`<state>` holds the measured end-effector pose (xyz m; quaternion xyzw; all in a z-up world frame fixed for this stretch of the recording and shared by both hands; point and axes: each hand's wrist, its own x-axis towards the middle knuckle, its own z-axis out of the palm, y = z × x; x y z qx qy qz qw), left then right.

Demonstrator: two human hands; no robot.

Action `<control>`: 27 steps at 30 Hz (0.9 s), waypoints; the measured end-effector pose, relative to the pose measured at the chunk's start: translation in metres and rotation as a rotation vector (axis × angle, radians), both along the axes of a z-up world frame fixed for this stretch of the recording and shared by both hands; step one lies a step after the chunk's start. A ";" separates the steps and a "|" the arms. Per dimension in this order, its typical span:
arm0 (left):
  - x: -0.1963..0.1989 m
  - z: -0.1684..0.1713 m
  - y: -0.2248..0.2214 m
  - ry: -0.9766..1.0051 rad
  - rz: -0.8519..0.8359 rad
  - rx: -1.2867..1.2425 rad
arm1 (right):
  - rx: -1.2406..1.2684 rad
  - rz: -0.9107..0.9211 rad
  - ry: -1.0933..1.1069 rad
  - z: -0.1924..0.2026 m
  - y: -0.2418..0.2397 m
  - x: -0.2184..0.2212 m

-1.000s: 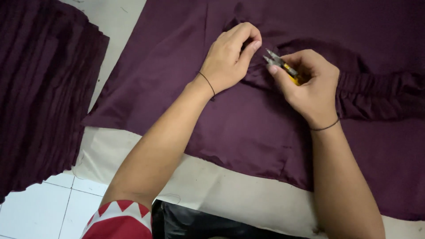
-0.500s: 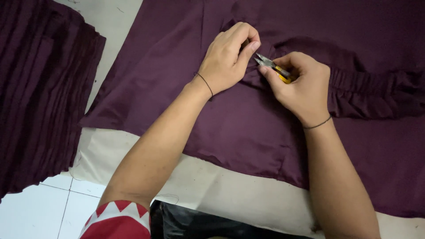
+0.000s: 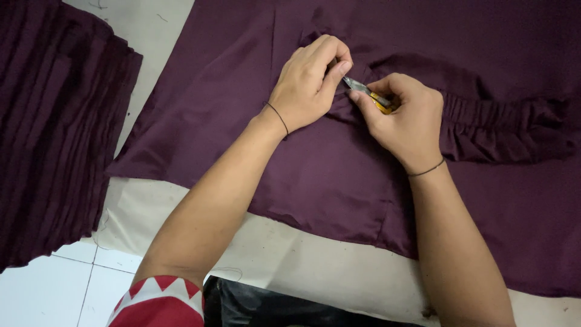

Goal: Trimming loose threads from purple fabric pieces using a hand-held thread cutter on a workbench.

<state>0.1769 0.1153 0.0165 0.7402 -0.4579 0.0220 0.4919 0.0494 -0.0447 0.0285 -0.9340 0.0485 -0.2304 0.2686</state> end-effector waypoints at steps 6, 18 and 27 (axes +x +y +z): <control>-0.001 0.001 0.000 0.010 -0.001 0.011 | -0.013 -0.020 0.007 -0.002 0.000 0.001; 0.007 0.020 0.011 -0.013 -0.052 -0.153 | 0.268 -0.011 0.057 0.005 -0.001 -0.001; -0.079 0.114 0.062 0.319 -0.569 1.054 | 1.041 -0.005 -0.116 -0.004 -0.035 0.000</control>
